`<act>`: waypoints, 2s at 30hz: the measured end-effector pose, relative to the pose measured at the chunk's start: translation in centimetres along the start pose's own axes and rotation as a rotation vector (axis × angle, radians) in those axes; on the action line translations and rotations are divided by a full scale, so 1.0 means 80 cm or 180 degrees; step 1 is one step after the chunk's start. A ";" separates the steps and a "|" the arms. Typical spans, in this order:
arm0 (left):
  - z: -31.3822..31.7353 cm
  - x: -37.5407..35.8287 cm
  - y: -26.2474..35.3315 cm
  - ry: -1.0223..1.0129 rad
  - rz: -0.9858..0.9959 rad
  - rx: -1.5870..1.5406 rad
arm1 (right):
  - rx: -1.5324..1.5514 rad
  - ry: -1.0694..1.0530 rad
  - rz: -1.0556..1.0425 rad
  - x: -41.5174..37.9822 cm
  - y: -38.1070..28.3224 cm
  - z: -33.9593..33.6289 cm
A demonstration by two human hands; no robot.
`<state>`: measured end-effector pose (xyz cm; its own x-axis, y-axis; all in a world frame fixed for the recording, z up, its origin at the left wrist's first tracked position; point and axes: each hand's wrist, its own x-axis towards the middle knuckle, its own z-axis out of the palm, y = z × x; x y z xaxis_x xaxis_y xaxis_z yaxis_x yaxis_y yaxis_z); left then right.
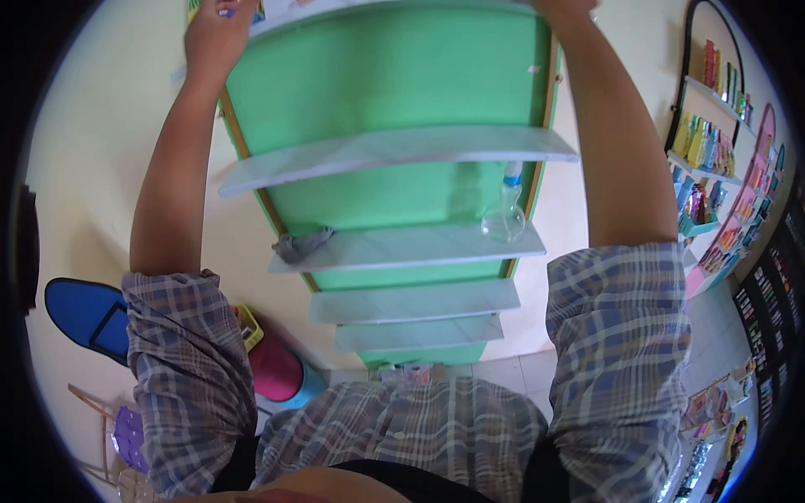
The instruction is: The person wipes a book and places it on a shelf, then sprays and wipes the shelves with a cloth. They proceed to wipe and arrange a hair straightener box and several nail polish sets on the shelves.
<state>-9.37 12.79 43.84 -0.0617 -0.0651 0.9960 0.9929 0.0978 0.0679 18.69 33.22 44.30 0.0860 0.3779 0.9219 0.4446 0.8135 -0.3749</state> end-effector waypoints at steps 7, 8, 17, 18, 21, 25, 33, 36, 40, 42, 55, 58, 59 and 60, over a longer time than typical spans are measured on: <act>-0.150 -0.278 -0.020 -0.1102 0.1543 -0.0520 | 0.1035 0.0248 0.0133 -0.258 0.119 -0.086; -0.150 -0.326 -0.043 -0.1501 0.1116 -0.0067 | 0.0902 0.0094 0.0204 -0.297 0.145 -0.094; -0.092 -0.451 -0.133 -0.1999 -0.0219 0.1137 | 0.0460 -0.0640 0.2383 -0.496 0.318 -0.133; -0.086 -0.458 -0.139 -0.2055 -0.0202 0.1013 | 0.0581 -0.0566 0.2064 -0.495 0.314 -0.132; -0.067 -0.475 -0.140 -0.2667 -0.0628 0.0068 | 0.0491 -0.0560 0.1629 -0.481 0.275 -0.117; -0.054 -0.450 -0.022 -0.2543 -0.1202 -0.1362 | 0.1803 -0.1298 0.1715 -0.492 0.169 -0.074; -0.001 -0.459 0.168 -0.3930 -0.0160 -0.3537 | 0.5456 -0.1483 0.5091 -0.568 0.097 -0.061; 0.057 -0.473 0.196 -0.3281 -0.1082 -0.3281 | 0.5260 -0.0825 0.5454 -0.563 0.161 -0.109; 0.155 -0.454 0.205 -0.2556 -0.1895 -0.2483 | 0.4241 -0.0406 0.5458 -0.555 0.220 -0.184; 0.197 -0.450 0.215 -0.2283 -0.1967 -0.2134 | 0.4058 -0.0315 0.5605 -0.554 0.249 -0.216; 0.171 -0.446 0.192 -0.2527 -0.2727 -0.2271 | 0.3742 -0.0428 0.5673 -0.500 0.341 -0.214; 0.106 -0.446 0.178 -0.2600 -0.2510 -0.2707 | 0.3803 -0.0612 0.5637 -0.495 0.329 -0.181; 0.080 -0.446 0.175 -0.2561 -0.2524 -0.2643 | 0.3836 -0.0766 0.5691 -0.497 0.326 -0.170; 0.051 -0.448 0.170 -0.2666 -0.2805 -0.2593 | 0.3860 -0.0919 0.5744 -0.499 0.320 -0.159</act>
<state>5.94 20.49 9.33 -0.4240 0.8067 0.4117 0.3672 -0.2624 0.8923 37.95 33.35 -0.90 -0.4999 0.7783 -0.3798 -0.5621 -0.6252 -0.5414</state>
